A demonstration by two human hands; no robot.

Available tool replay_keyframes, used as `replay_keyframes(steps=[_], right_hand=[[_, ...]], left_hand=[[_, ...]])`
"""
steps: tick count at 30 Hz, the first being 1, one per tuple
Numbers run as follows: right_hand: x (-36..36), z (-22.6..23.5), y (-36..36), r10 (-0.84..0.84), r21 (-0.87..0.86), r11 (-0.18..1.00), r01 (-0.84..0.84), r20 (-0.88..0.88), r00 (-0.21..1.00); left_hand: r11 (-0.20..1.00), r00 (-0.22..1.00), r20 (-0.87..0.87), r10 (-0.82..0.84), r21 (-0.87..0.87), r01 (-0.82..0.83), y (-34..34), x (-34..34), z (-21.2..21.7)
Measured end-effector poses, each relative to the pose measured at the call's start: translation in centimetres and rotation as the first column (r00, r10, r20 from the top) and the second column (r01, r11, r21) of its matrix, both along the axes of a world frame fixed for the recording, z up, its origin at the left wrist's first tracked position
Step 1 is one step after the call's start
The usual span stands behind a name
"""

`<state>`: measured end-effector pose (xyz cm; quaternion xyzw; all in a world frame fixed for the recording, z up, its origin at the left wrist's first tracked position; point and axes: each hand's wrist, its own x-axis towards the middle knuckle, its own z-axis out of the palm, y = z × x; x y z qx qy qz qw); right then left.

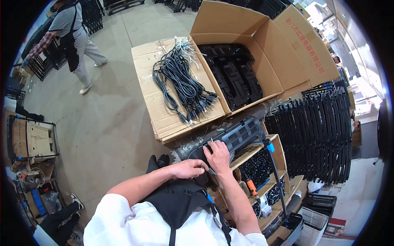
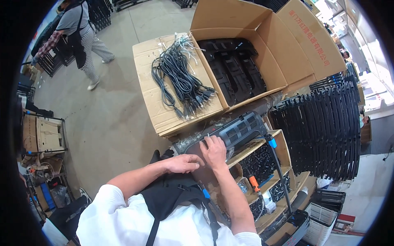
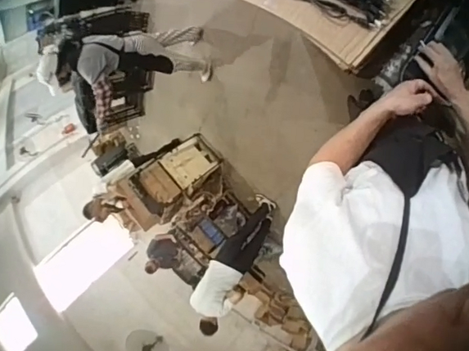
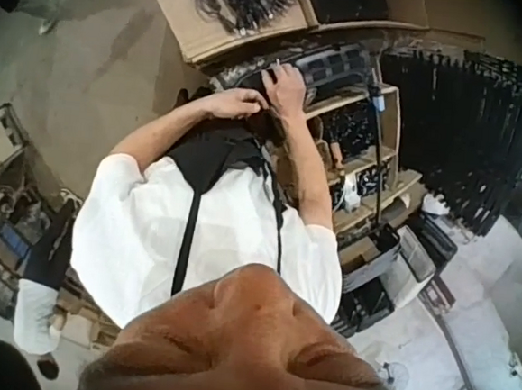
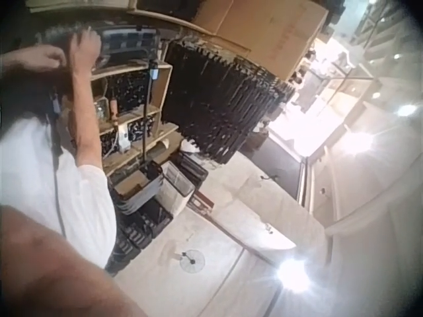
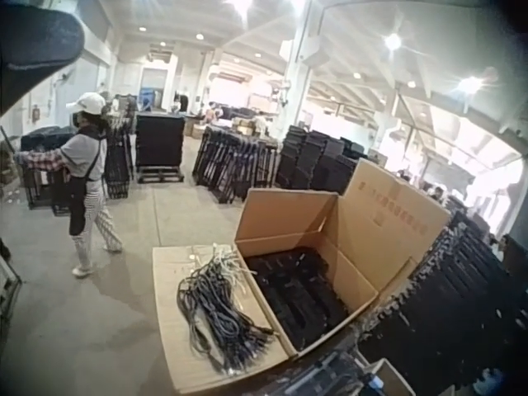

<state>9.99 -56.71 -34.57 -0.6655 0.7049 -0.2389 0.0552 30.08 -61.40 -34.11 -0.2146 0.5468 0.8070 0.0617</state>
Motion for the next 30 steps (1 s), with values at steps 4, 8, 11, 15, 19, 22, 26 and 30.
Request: replay_keyframes(steps=[4, 8, 11, 15, 19, 22, 26, 30], right_hand=[[0.1, 0.3, -0.3, -0.019, 0.037, 0.999, 0.019, -0.002, 1.0], [-1.4, 1.3, 0.2, -0.116, 0.105, 0.99, 0.095, 0.219, 0.969], [-2.6, 2.8, 1.0, -0.137, 0.122, 0.987, 0.109, 0.254, 0.957], [-2.8, 4.4, 2.4, -0.402, 0.374, 0.903, 0.212, 0.563, 0.722], [-2.8, 5.8, 3.4, -0.282, 0.278, 0.952, 0.129, 0.63, 0.724], [-2.4, 6.8, 3.3, -0.235, 0.244, 0.962, 0.12, 0.524, 0.819], [-2.6, 6.4, 3.7, -0.155, 0.206, 0.976, 0.072, 0.426, 0.891], [-2.4, 6.5, 3.6, -0.188, 0.275, 0.958, 0.076, 0.408, 0.894]], left_hand=[[0.992, 0.997, 0.044, 0.056, 0.113, -0.06, -0.4, 0.0, -0.2], [0.971, 0.99, 0.019, 0.141, 0.194, -0.142, -0.6, -0.2, -1.0], [0.926, 0.974, 0.016, 0.227, 0.306, -0.221, -0.5, -0.4, -2.0], [0.847, 0.946, -0.002, 0.325, 0.445, -0.29, -0.8, -1.3, -2.7], [0.812, 0.899, 0.012, 0.437, 0.424, -0.4, -1.1, -2.6, -3.1], [0.777, 0.899, 0.034, 0.437, 0.489, -0.396, -1.5, -3.2, -2.8], [0.814, 0.924, 0.019, 0.381, 0.468, -0.345, -1.6, -4.3, -2.3], [0.845, 0.95, 0.009, 0.313, 0.454, -0.283, -1.7, -4.9, -2.1]])
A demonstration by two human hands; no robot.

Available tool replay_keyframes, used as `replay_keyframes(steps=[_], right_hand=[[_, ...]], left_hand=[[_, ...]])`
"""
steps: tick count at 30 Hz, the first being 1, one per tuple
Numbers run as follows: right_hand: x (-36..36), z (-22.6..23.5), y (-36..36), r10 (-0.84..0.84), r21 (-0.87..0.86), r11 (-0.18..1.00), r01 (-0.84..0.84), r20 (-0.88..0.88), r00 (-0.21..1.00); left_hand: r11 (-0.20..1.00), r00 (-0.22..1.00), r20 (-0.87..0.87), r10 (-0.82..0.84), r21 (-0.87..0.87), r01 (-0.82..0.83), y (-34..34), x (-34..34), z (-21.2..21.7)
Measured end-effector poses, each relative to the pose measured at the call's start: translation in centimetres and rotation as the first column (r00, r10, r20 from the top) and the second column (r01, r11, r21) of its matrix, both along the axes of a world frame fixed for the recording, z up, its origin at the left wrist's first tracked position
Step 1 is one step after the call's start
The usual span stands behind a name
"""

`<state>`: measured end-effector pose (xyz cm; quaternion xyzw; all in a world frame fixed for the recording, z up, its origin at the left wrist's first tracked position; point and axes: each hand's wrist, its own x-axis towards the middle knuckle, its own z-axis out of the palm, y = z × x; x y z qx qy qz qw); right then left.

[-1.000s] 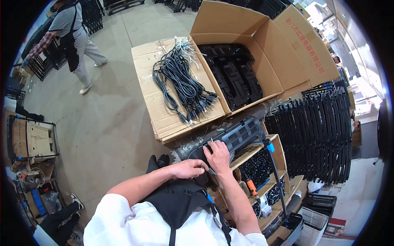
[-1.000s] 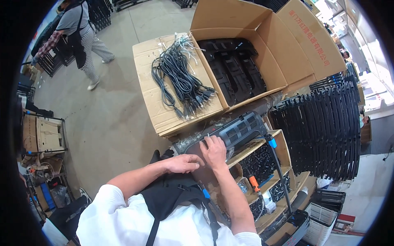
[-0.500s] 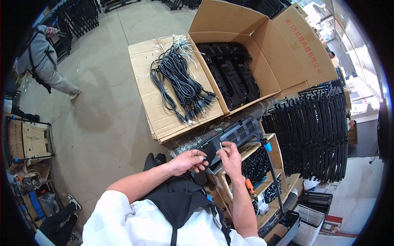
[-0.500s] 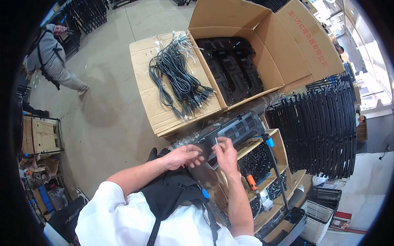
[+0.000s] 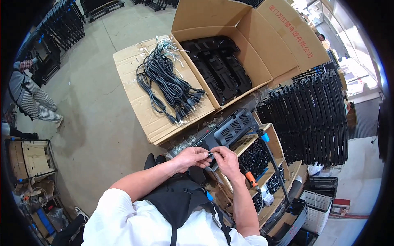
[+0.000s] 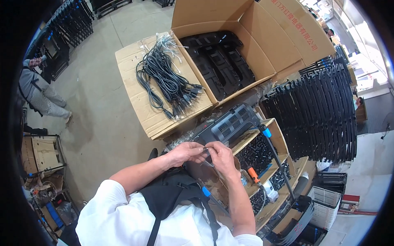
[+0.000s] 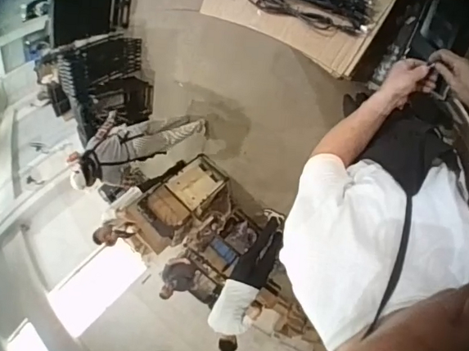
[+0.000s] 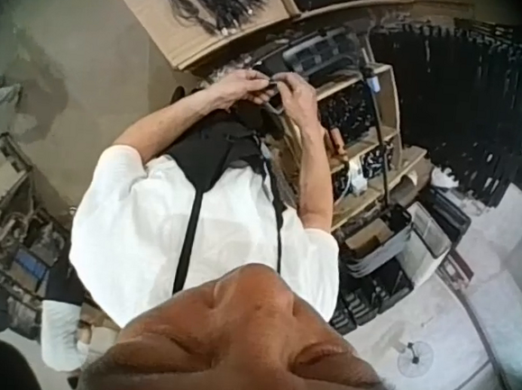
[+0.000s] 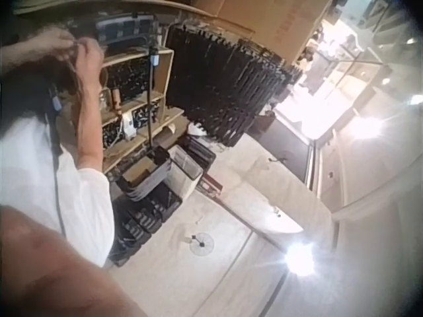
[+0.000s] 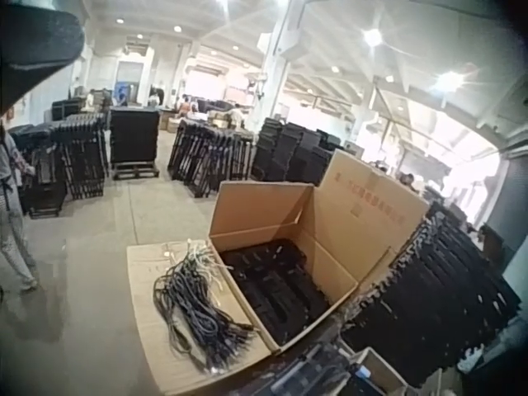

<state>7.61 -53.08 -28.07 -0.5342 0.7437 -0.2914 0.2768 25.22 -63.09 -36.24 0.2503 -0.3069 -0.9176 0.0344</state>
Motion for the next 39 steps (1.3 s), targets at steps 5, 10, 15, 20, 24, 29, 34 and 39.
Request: replay_keyframes(steps=[5, 10, 15, 20, 24, 29, 34, 39], right_hand=[[0.1, 0.1, -0.2, 0.027, -0.183, 0.98, -0.078, -0.265, 0.964], [-0.2, 0.2, -0.2, 0.054, -0.18, 0.974, -0.139, -0.414, 0.909], [-5.9, -2.3, -2.6, -0.142, -0.223, 0.972, 0.075, -0.303, 0.942], [-12.4, -4.7, -7.0, -0.277, -0.341, 0.932, 0.12, -0.462, 0.842], [-14.6, -7.0, -8.9, -0.264, -0.279, 0.95, 0.141, -0.475, 0.839], [-14.4, -7.2, -9.8, -0.219, -0.223, 0.967, 0.123, -0.482, 0.848], [-15.4, -7.2, -8.6, -0.244, -0.222, 0.963, 0.155, -0.467, 0.85], [-15.4, -5.0, -3.9, -0.318, -0.275, 0.93, 0.245, -0.263, 0.911]], left_hand=[[0.999, 0.999, 0.048, 0.01, 0.045, -0.012, 0.1, -1.4, -0.3], [0.994, 0.999, 0.045, 0.028, 0.102, -0.032, -0.1, -3.1, -0.2], [0.997, 0.995, 0.1, 0.015, 0.077, -0.023, -0.1, -3.2, 2.6], [0.989, 0.988, 0.038, -0.15, 0.022, 0.149, 1.6, -1.1, 1.8], [0.982, 0.977, 0.107, -0.186, -0.01, 0.188, 3.2, 0.5, 1.4], [0.982, 0.972, 0.161, -0.171, -0.053, 0.181, 3.9, 1.6, 1.3], [0.977, 0.966, 0.181, -0.182, -0.073, 0.198, 4.7, 0.0, 2.4], [0.972, 0.969, 0.162, -0.188, -0.109, 0.207, 5.7, -0.8, 2.6]])
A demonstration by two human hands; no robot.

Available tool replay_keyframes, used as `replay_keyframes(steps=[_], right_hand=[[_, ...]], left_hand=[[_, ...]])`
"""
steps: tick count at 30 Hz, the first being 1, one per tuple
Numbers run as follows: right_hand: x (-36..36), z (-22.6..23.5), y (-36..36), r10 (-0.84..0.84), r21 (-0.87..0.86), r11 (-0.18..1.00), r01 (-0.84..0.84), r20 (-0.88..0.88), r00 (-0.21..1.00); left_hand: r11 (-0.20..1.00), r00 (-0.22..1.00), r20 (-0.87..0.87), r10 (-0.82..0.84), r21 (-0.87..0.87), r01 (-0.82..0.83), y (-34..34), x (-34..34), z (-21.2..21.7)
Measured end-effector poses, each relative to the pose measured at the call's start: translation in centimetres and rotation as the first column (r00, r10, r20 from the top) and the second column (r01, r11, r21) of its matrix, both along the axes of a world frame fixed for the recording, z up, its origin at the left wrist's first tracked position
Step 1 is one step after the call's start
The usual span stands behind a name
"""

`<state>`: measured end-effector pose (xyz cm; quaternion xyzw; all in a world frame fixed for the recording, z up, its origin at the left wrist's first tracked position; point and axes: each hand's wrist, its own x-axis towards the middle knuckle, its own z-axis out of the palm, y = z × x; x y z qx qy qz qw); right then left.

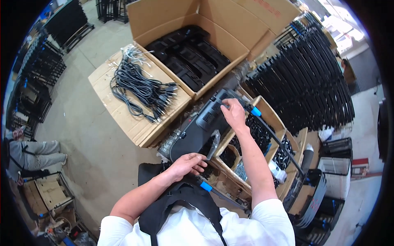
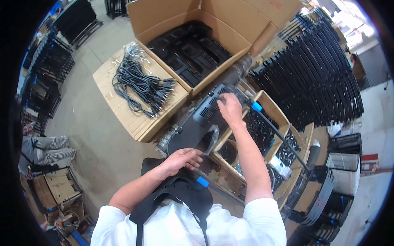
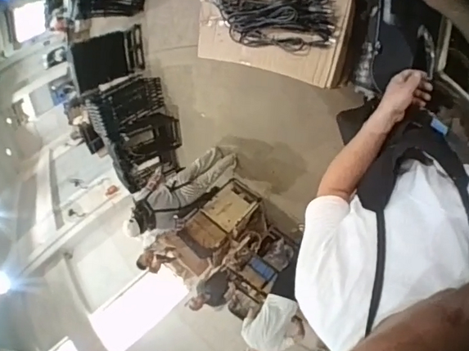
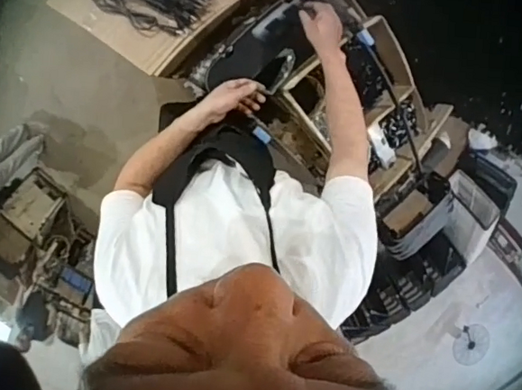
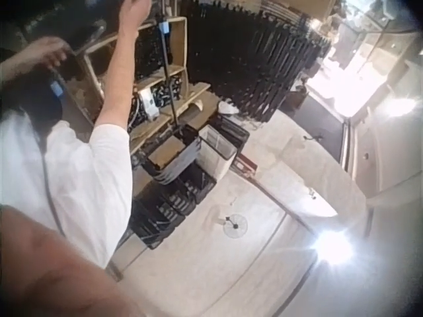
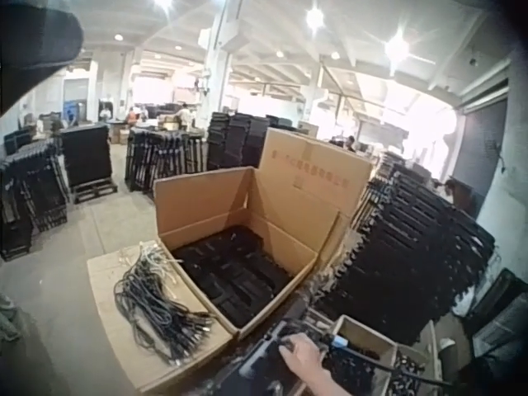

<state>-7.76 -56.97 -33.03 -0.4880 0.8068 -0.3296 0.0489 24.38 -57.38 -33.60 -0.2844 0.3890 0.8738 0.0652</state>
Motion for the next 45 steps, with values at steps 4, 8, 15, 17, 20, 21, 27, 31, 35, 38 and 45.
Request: replay_keyframes(steps=[4, 8, 15, 17, 20, 21, 27, 31, 35, 38, 45], right_hand=[[1.2, -0.6, 8.6, 0.028, 0.124, 0.992, -0.037, 0.073, 0.997], [1.4, -8.1, 17.8, 0.03, 0.616, 0.787, -0.031, 0.012, 0.999], [3.0, -16.1, 23.9, 0.094, 0.788, 0.612, -0.063, 0.006, 0.996], [1.9, -19.3, 24.0, 0.099, 0.791, 0.612, -0.013, -0.06, 0.993], [1.3, -21.1, 23.9, 0.243, 0.811, 0.576, -0.104, -0.047, 0.969], [1.8, -20.7, 23.2, 0.257, 0.826, 0.55, -0.12, -0.031, 0.966], [-1.2, -23.8, 24.5, 0.356, 0.755, 0.611, -0.235, 0.003, 0.934], [-0.1, -23.3, 23.5, 0.37, 0.711, 0.647, -0.275, 0.022, 0.929], [1.7, -19.3, 22.5, 0.292, 0.715, 0.664, -0.22, 0.023, 0.956], [1.4, -17.9, 23.1, 0.169, 0.639, 0.752, -0.16, 0.048, 0.984], [0.5, -15.4, 25.1, -0.11, 0.51, 0.856, -0.088, 0.345, 0.932]], left_hand=[[1.0, 0.999, 0.048, 0.004, 0.018, -0.005, 0.8, -0.8, -0.4], [1.0, 0.998, 0.064, -0.008, 0.016, 0.007, 2.4, -2.0, -0.8], [0.991, 0.991, 0.061, -0.12, 0.067, 0.116, 7.7, -7.0, -4.8], [0.994, 0.993, 0.049, -0.106, 0.025, 0.105, 8.7, -8.0, -5.1], [0.996, 0.993, 0.074, -0.09, -0.015, 0.091, 9.9, -9.2, -6.0], [0.997, 0.993, 0.092, -0.076, -0.022, 0.079, 10.2, -9.5, -6.7], [1.0, 0.995, 0.097, -0.027, 0.009, 0.026, 11.2, -11.8, -7.3], [1.0, 0.995, 0.096, 0.015, 0.011, -0.016, 10.7, -11.5, -9.0], [0.995, 0.99, 0.114, 0.078, 0.06, -0.085, 10.7, -12.0, -9.8], [0.991, 0.987, 0.12, 0.107, 0.071, -0.116, 10.9, -12.5, -9.6], [0.963, 0.969, 0.143, 0.203, 0.151, -0.224, 12.7, -14.3, -11.6]])
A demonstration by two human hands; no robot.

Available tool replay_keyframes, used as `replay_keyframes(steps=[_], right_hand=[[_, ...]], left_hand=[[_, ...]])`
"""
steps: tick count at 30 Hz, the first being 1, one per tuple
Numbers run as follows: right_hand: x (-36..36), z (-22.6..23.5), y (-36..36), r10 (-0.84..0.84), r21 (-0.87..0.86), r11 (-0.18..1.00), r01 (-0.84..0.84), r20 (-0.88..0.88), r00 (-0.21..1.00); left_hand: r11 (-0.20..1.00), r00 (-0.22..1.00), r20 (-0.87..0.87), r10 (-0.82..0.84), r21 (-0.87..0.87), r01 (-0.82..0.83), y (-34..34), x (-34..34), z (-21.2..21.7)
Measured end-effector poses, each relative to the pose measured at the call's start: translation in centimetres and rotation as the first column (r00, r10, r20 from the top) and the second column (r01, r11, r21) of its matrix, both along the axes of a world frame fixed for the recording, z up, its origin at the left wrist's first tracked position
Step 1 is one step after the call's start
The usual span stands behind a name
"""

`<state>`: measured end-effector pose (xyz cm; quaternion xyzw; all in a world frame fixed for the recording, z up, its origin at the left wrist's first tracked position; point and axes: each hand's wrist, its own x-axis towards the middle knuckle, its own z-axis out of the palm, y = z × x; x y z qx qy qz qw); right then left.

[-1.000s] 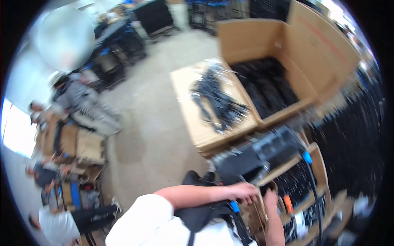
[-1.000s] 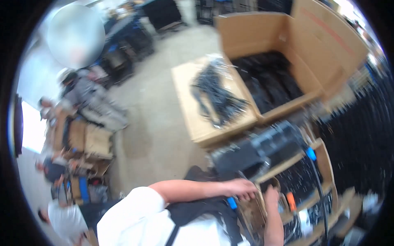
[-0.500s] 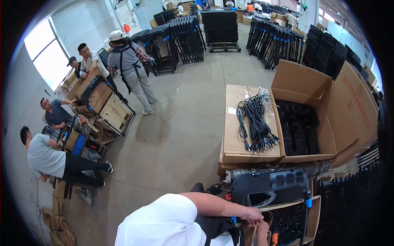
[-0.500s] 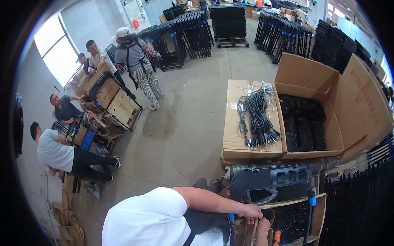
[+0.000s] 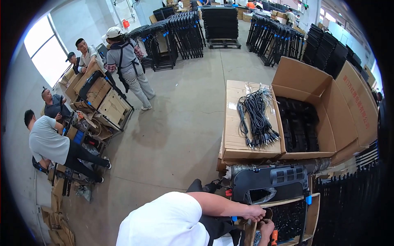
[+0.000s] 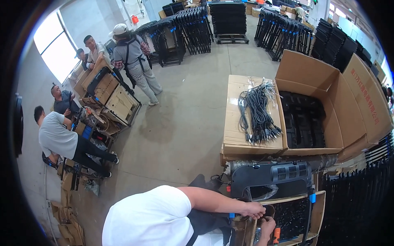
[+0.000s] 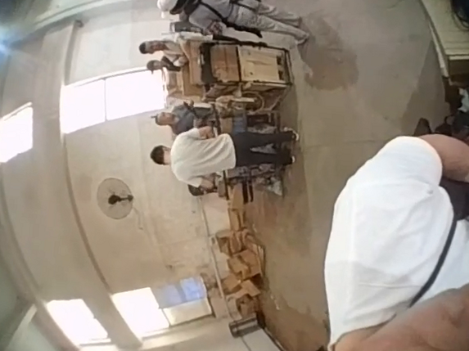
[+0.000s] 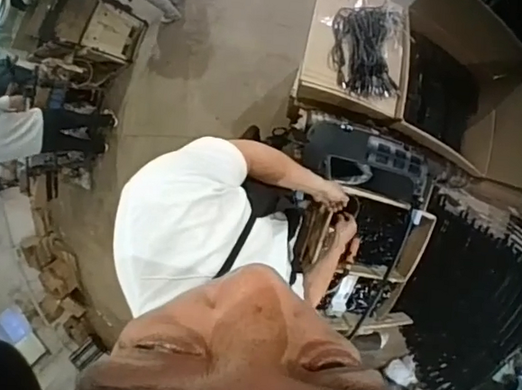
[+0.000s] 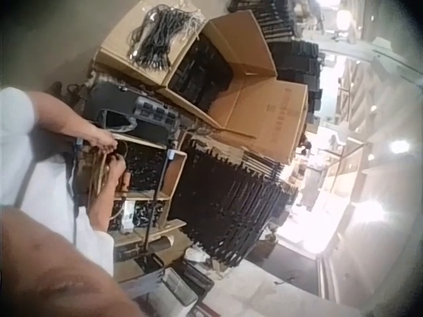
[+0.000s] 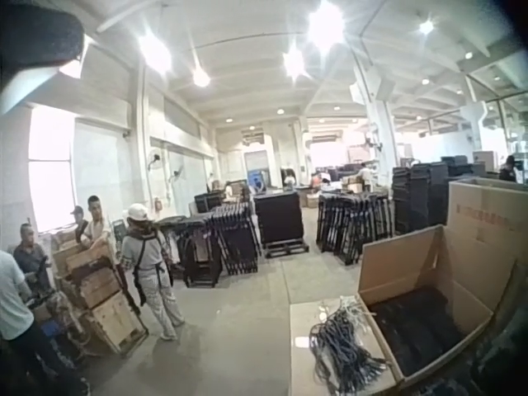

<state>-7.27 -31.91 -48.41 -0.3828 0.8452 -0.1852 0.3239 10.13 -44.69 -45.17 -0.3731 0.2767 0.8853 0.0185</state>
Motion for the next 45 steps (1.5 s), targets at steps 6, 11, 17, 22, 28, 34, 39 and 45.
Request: replay_keyframes(steps=[6, 11, 17, 22, 28, 34, 39, 45], right_hand=[[2.8, 8.7, -1.0, -0.169, -0.182, 0.955, 0.234, 0.315, 0.934], [6.7, 11.8, -1.0, -0.029, -0.392, 0.893, 0.222, 0.443, 0.896], [4.4, 11.1, 3.6, -0.335, -0.21, 0.882, 0.422, 0.35, 0.875], [0.3, 4.6, 10.8, -0.596, 0.224, 0.669, 0.708, 0.731, 0.332], [0.4, 2.2, 3.4, -0.515, 0.193, 0.714, 0.674, 0.796, 0.317], [0.5, 1.4, -5.3, -0.4, 0.144, 0.786, 0.601, 0.86, 0.316], [2.1, 1.1, -10.1, -0.336, 0.129, 0.823, 0.553, 0.896, 0.291], [5.0, 0.8, -14.3, -0.282, 0.111, 0.835, 0.538, 0.927, 0.247]], left_hand=[[0.992, 0.995, 0.012, 0.094, 0.088, -0.095, 1.3, -2.0, -1.5], [0.966, 0.985, -0.002, 0.17, 0.196, -0.167, 2.7, -3.5, 0.3], [0.893, 0.951, 0.089, 0.296, 0.329, -0.309, 2.8, -4.0, -0.6], [0.978, 0.991, -0.116, 0.072, 0.201, -0.048, 2.4, -3.4, 0.8], [0.99, 0.978, -0.201, -0.059, 0.116, 0.084, 0.7, -1.3, 4.0], [0.996, 0.995, -0.087, -0.054, -0.082, 0.047, -0.4, 0.6, 5.1], [0.997, 0.997, -0.07, 0.018, -0.079, -0.024, -2.2, 2.8, 5.6], [0.99, 0.981, -0.166, 0.096, -0.081, -0.111, -2.4, 4.1, 4.7]])
